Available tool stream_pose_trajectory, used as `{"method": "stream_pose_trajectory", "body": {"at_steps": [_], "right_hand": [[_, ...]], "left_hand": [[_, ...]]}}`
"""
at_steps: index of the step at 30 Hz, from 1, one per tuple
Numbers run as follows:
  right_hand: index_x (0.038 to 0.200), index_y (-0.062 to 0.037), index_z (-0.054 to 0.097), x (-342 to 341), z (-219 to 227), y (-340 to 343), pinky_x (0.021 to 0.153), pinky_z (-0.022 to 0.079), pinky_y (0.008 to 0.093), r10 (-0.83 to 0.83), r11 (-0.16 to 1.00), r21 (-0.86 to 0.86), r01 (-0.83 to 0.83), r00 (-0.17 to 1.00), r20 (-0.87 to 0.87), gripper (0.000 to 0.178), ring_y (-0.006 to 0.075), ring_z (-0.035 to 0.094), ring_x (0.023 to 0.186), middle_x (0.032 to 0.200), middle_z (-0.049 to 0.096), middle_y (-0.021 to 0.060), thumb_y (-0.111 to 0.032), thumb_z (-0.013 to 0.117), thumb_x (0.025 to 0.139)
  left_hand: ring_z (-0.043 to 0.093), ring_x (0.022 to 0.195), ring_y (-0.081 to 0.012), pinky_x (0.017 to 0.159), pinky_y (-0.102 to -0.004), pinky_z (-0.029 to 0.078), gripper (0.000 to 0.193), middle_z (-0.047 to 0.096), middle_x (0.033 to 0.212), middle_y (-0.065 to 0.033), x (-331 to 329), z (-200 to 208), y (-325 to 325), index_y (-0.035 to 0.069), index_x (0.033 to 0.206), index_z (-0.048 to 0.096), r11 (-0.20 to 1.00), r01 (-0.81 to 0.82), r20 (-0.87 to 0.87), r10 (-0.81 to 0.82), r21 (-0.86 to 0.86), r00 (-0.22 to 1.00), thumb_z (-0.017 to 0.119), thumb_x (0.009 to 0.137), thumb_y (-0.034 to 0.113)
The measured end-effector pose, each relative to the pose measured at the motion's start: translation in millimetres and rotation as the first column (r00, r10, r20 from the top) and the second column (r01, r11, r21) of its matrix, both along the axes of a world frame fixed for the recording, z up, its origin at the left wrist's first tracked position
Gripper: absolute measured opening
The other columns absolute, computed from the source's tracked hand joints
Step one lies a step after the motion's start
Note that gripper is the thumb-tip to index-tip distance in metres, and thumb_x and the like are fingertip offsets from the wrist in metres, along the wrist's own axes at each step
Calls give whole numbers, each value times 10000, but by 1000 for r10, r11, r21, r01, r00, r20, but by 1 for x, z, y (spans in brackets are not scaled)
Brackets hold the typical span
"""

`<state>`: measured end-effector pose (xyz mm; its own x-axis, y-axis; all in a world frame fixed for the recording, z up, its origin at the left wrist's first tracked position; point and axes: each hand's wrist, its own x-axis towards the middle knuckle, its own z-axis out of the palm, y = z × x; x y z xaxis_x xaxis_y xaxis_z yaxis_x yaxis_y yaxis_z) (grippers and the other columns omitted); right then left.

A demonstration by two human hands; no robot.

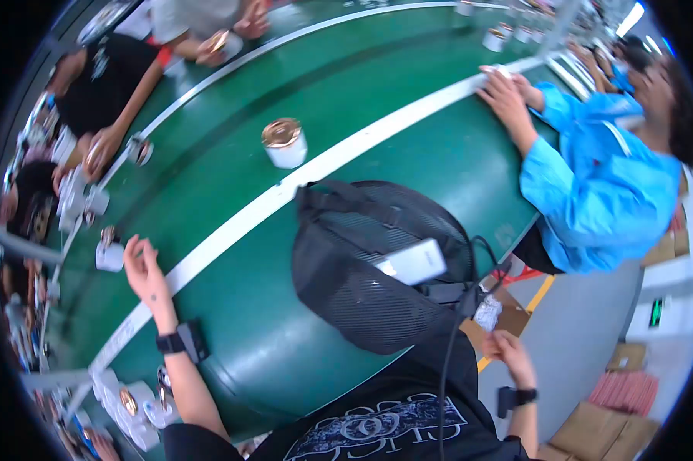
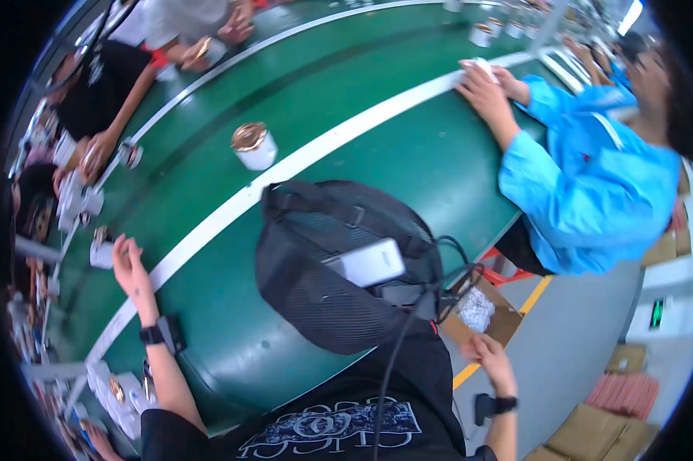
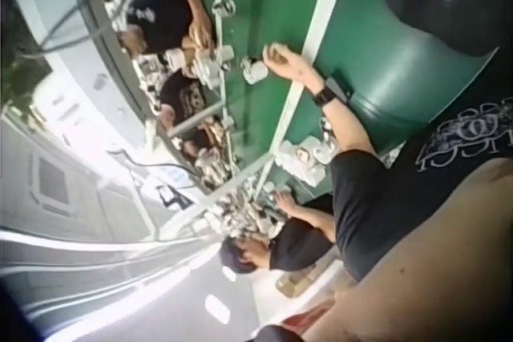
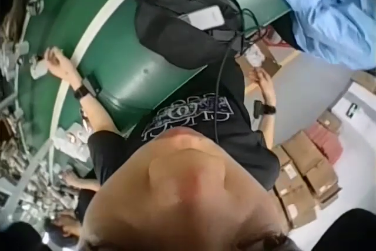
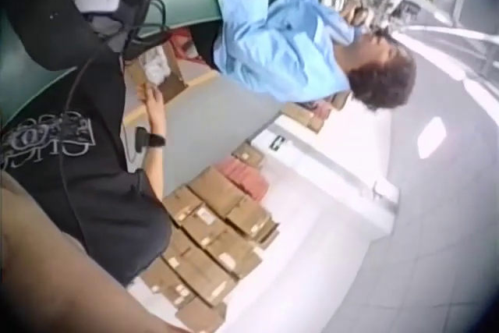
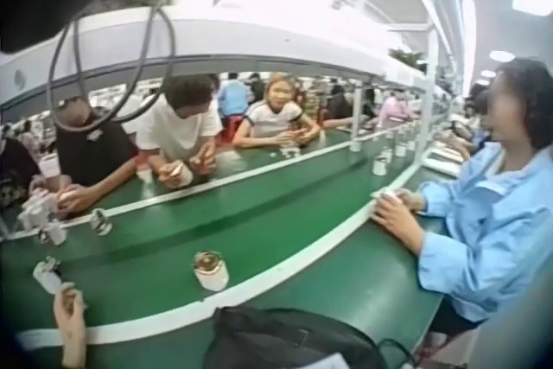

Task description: The person assembles humidifiers by hand, picking up a white base and a gold-colored cap, fitting the internal wires together, and pressing the cap onto the base. They then place the assembled unit back onto the assembly line and pick up a small electronic component.

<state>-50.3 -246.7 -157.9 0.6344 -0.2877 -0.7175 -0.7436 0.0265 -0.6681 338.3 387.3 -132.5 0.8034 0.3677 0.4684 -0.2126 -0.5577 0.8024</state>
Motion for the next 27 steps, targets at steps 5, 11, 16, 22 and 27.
{"method": "stream_pose_trajectory", "body": {"at_steps": [5, 11, 16, 22, 27], "right_hand": [[1439, 12, 511, -104, -172, 43, 1106, 418, 351, -99, 985, -126, 119, 984, 150, 511, 223, 533, 1298, 1407, 594, 94, -351, 495, 1079], [1451, 26, 507, -19, -80, 75, 1127, 388, 318, -247, 966, 113, 232, 959, 142, 502, 197, 510, 1301, 1455, 563, 103, -266, 571, 1048], [1309, 43, 630, -15, -53, 62, 991, 501, 327, 114, 989, -73, -131, 972, -208, 372, 193, 617, 1165, 1260, 692, 112, -158, 645, 996], [1503, 43, 374, -184, -235, -72, 1090, 402, 420, 688, 577, -600, -553, 725, -7, 586, 428, 515, 1215, 1293, 549, 311, 57, 460, 924], [1487, 40, 396, -44, -183, -116, 1079, 405, 403, 718, 661, -499, -561, 667, 200, 548, 398, 526, 1197, 1283, 563, 286, 27, 456, 942]], "left_hand": [[616, 867, -111, 777, -257, 482, 352, 659, 1058, -43, 4, 0, -13, 22, 1322, 584, 996, 86, -6, -86, -34, 996, 633, 1031, 214], [617, 789, -112, 729, -244, 483, 318, 650, 999, -34, 5, 2, -19, 30, 1287, 597, 991, 114, -37, -116, -67, 993, 637, 1022, 201], [634, 771, -120, 689, -255, 504, 298, 649, 957, -20, -17, 10, 4, 48, 1265, 612, 997, 69, -83, -71, -34, 994, 636, 1022, 219], [667, 755, -127, 692, -271, 538, 270, 660, 952, -38, -14, 8, -26, 33, 1234, 610, 993, 77, -110, -86, -85, 990, 647, 995, 155], [671, 703, -133, 638, -284, 530, 273, 682, 929, -73, -21, 21, -43, 10, 1216, 614, 993, 78, -105, -87, -89, 991, 644, 987, 155]]}}
